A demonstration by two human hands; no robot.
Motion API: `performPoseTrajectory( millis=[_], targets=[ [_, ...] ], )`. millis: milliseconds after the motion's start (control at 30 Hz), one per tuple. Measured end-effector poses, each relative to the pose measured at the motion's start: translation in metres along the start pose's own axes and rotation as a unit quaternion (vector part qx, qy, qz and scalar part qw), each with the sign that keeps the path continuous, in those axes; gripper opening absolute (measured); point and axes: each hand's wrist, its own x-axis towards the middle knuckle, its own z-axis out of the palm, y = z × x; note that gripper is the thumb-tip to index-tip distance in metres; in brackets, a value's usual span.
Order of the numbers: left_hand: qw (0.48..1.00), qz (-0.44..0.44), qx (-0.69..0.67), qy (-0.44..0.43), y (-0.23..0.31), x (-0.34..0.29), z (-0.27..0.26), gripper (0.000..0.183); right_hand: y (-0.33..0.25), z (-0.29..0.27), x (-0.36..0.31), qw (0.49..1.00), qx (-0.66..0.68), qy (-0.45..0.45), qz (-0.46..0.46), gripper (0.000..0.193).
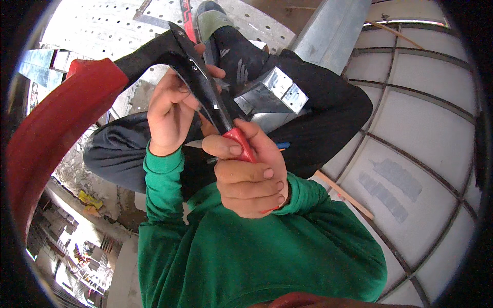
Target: The person uses a rivet gun to fasten a metal bracket onto a long metal channel. They then use pliers to remove a pin from the rivet gun and inspect the assembled metal parts.
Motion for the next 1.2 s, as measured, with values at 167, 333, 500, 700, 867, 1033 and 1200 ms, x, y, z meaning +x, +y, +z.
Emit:
performPoseTrajectory(
  millis=[167,333,500,700,867,1033,1200],
  targets=[
    [1.000,-0.016,0.004,0.002,-0.002,0.000,0.000,0.072,0.006,0.001,0.000,0.999,0.008,0.005,-0.039,0.035],
    [1.000,-0.021,0.012,0.008,-0.007,-0.001,-0.003,0.074,0.005,0.000,0.000,0.998,0.029,0.004,-0.048,0.035],
    [0.999,-0.013,0.021,0.021,-0.007,-0.003,-0.001,0.074,0.006,-0.001,0.000,0.998,0.029,0.006,-0.047,0.035],
    [0.998,-0.011,0.053,0.019,-0.004,-0.007,0.001,0.076,0.006,-0.007,0.001,0.999,0.035,-0.013,-0.034,0.034],
    [0.995,-0.026,0.081,0.058,-0.004,-0.007,0.001,0.087,0.007,-0.009,0.001,0.997,0.060,0.004,-0.044,0.034],
    [0.999,-0.019,0.041,0.020,-0.008,-0.008,-0.009,0.077,0.005,-0.010,0.002,0.997,0.054,0.016,-0.049,0.034],
    [0.989,-0.052,-0.140,0.003,-0.009,-0.007,-0.041,0.078,-0.002,-0.015,-0.001,0.995,-0.049,0.076,-0.048,0.037]
  ],
)
